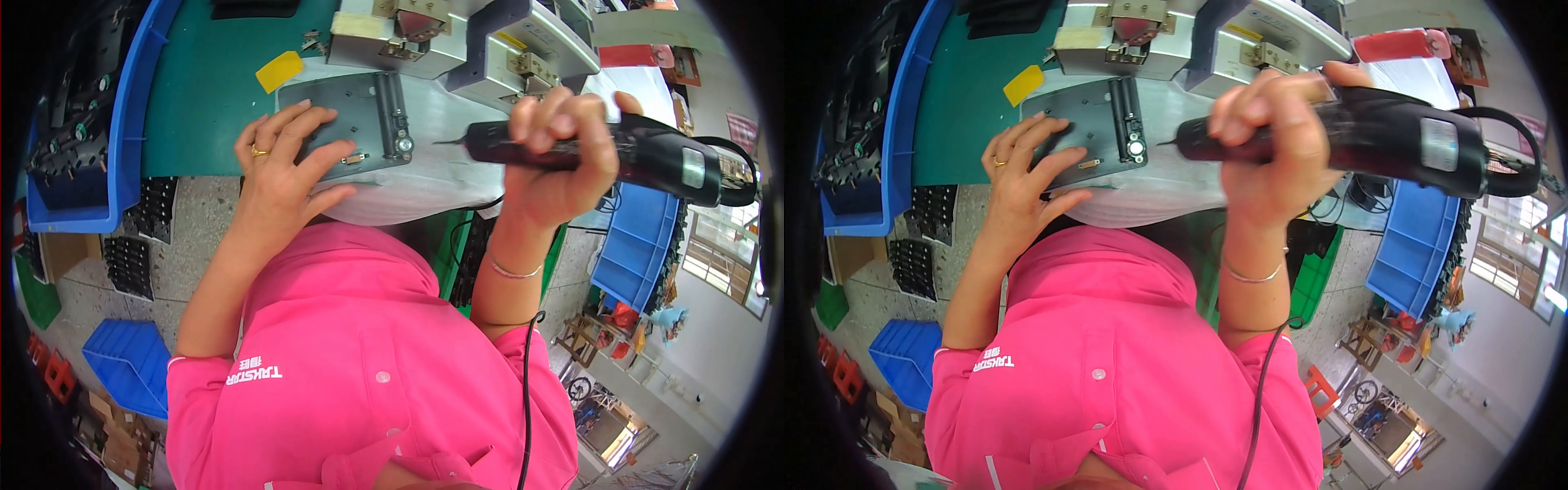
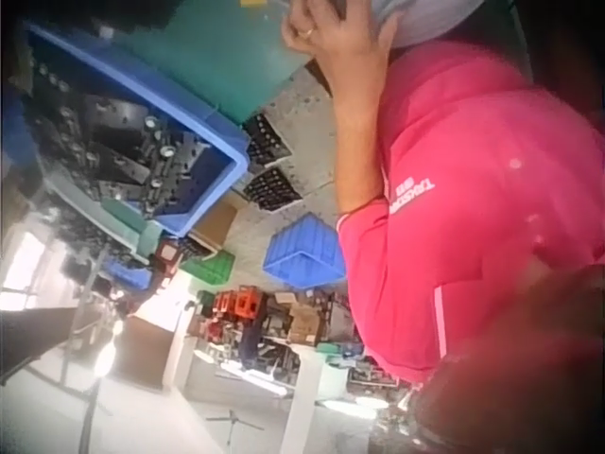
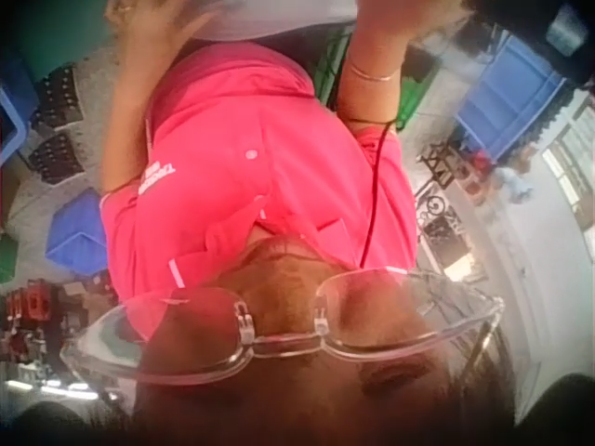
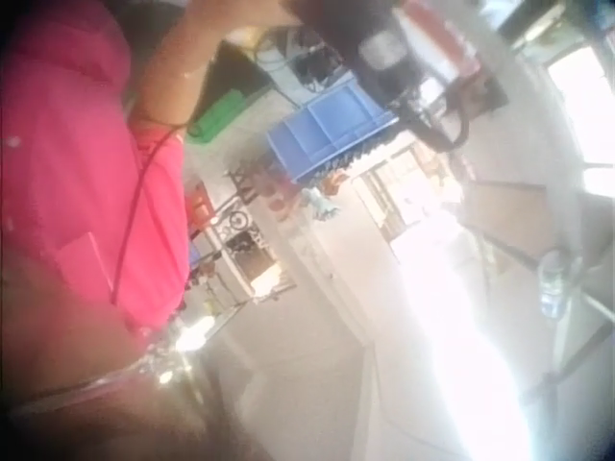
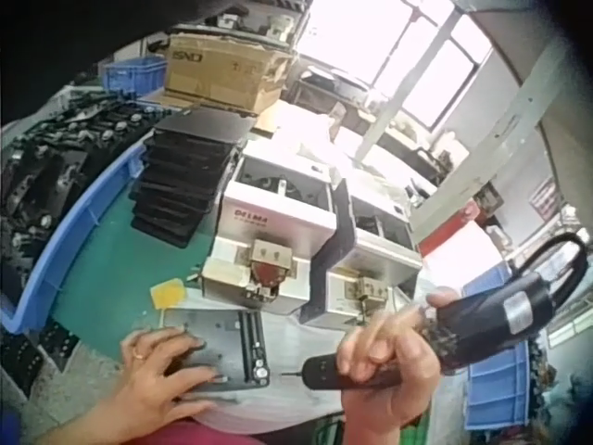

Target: The person assembles plastic housings by hand at a factory workbench, securing them with screws using an electric screwdriver.

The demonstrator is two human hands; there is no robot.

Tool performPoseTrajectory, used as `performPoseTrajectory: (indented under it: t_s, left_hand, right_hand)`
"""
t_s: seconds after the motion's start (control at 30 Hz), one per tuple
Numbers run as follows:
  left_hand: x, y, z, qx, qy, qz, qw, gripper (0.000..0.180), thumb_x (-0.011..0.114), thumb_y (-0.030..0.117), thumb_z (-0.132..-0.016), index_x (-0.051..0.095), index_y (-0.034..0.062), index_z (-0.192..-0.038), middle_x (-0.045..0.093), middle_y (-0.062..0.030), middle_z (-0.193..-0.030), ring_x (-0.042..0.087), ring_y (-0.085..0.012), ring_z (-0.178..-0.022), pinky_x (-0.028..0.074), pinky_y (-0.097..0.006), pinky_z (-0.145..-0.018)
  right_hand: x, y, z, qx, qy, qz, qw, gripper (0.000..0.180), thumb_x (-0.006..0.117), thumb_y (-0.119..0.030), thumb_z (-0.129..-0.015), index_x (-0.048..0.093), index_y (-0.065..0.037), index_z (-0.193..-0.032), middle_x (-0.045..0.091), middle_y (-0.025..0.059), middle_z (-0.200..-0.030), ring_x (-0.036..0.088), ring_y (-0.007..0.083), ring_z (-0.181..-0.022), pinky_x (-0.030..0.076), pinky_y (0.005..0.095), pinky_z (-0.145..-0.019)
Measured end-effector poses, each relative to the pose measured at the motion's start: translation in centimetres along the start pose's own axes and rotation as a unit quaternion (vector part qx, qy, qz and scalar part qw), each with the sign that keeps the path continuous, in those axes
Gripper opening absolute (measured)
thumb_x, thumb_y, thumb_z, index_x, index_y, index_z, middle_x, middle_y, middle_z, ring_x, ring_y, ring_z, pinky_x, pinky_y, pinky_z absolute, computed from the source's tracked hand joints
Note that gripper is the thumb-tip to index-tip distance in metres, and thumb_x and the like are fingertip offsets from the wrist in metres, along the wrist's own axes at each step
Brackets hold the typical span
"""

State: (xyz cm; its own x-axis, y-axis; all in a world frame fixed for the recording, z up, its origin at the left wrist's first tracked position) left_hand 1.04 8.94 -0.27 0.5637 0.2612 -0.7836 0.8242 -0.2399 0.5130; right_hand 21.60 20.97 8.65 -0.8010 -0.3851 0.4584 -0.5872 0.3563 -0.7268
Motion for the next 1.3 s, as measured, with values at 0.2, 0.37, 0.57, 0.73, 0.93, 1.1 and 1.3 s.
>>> performPoseTrajectory:
  t_s: [0.2, 0.37, 0.57, 0.73, 0.93, 1.1, 1.3]
  left_hand:
    - [0.0, 0.4, 0.3, 0.021, 0.022, -0.009, 1.000, 0.033, 0.080, 0.027, -0.063, 0.070, 0.0224, -0.095, 0.054, -0.0003, -0.126, 0.043, -0.0234, -0.125, 0.026, -0.047, -0.103]
    - [0.3, 0.2, 0.6, 0.017, 0.022, -0.013, 1.000, 0.028, 0.077, 0.026, -0.066, 0.072, 0.0230, -0.093, 0.055, -0.0001, -0.124, 0.043, -0.0222, -0.126, 0.025, -0.046, -0.103]
    - [0.3, 0.1, 0.5, 0.019, 0.028, -0.003, 0.999, 0.028, 0.077, 0.027, -0.066, 0.072, 0.0228, -0.093, 0.055, 0.0000, -0.123, 0.044, -0.0222, -0.125, 0.025, -0.045, -0.103]
    - [0.4, 0.1, 0.4, 0.014, 0.028, 0.009, 0.999, 0.027, 0.077, 0.026, -0.067, 0.072, 0.0221, -0.092, 0.056, -0.0001, -0.122, 0.044, -0.0224, -0.125, 0.024, -0.044, -0.103]
    - [0.3, 0.2, -0.1, -0.010, 0.022, 0.039, 0.999, 0.022, 0.077, 0.024, -0.069, 0.071, 0.0194, -0.090, 0.056, 0.0000, -0.121, 0.045, -0.0226, -0.124, 0.024, -0.045, -0.102]
    - [0.6, 0.4, -0.7, -0.030, 0.025, 0.035, 0.999, 0.017, 0.075, 0.021, -0.072, 0.069, 0.0163, -0.087, 0.057, -0.0006, -0.120, 0.046, -0.0238, -0.123, 0.025, -0.047, -0.101]
    - [0.8, 0.6, -0.2, -0.034, 0.038, 0.015, 0.999, 0.016, 0.074, 0.019, -0.073, 0.069, 0.0156, -0.087, 0.058, -0.0018, -0.118, 0.049, -0.0243, -0.120, 0.028, -0.046, -0.100]
  right_hand:
    - [3.1, 3.2, 3.0, 0.027, -0.082, 0.088, 0.992, 0.040, 0.050, -0.002, -0.088, 0.037, -0.009, -0.125, 0.049, 0.0073, -0.071, 0.044, 0.0161, -0.050, 0.045, 0.0347, -0.045]
    - [3.7, 4.4, 3.5, 0.014, -0.098, 0.124, 0.987, 0.041, 0.051, 0.004, -0.087, 0.036, -0.006, -0.124, 0.051, 0.0083, -0.071, 0.045, 0.0170, -0.047, 0.045, 0.0339, -0.042]
    - [3.9, 4.8, 3.9, 0.036, -0.099, 0.130, 0.986, 0.042, 0.052, 0.004, -0.088, 0.036, -0.006, -0.125, 0.052, 0.0078, -0.072, 0.046, 0.0168, -0.049, 0.046, 0.0340, -0.044]
    - [4.1, 5.3, 3.9, 0.047, -0.107, 0.122, 0.986, 0.044, 0.056, 0.002, -0.088, 0.036, -0.005, -0.126, 0.053, 0.0070, -0.073, 0.048, 0.0160, -0.051, 0.047, 0.0333, -0.046]
    - [5.2, 5.5, 4.2, 0.034, -0.137, 0.199, 0.970, 0.038, 0.058, 0.004, -0.088, 0.037, -0.003, -0.118, 0.054, 0.0078, -0.069, 0.050, 0.0147, -0.051, 0.047, 0.0300, -0.050]
    - [5.8, 5.5, 5.1, -0.013, -0.159, 0.353, 0.922, 0.039, 0.057, 0.011, -0.082, 0.038, -0.003, -0.114, 0.055, 0.0068, -0.071, 0.052, 0.0150, -0.056, 0.047, 0.0287, -0.053]
    - [4.9, 6.4, 5.4, -0.007, -0.149, 0.291, 0.945, 0.040, 0.064, 0.008, -0.080, 0.039, 0.001, -0.111, 0.057, 0.0064, -0.073, 0.054, 0.0102, -0.058, 0.046, 0.0241, -0.054]
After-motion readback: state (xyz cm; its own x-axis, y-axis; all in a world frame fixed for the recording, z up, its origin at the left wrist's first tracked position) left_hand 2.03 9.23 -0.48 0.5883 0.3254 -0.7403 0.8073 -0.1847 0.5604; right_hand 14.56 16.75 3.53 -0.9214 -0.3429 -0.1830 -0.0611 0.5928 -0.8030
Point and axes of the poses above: each hand's wrist, its own z-axis away from the middle knuckle, its own x-axis out of the palm, y = z × x, the point moved 2 cm from there along -z, towards the middle knuckle
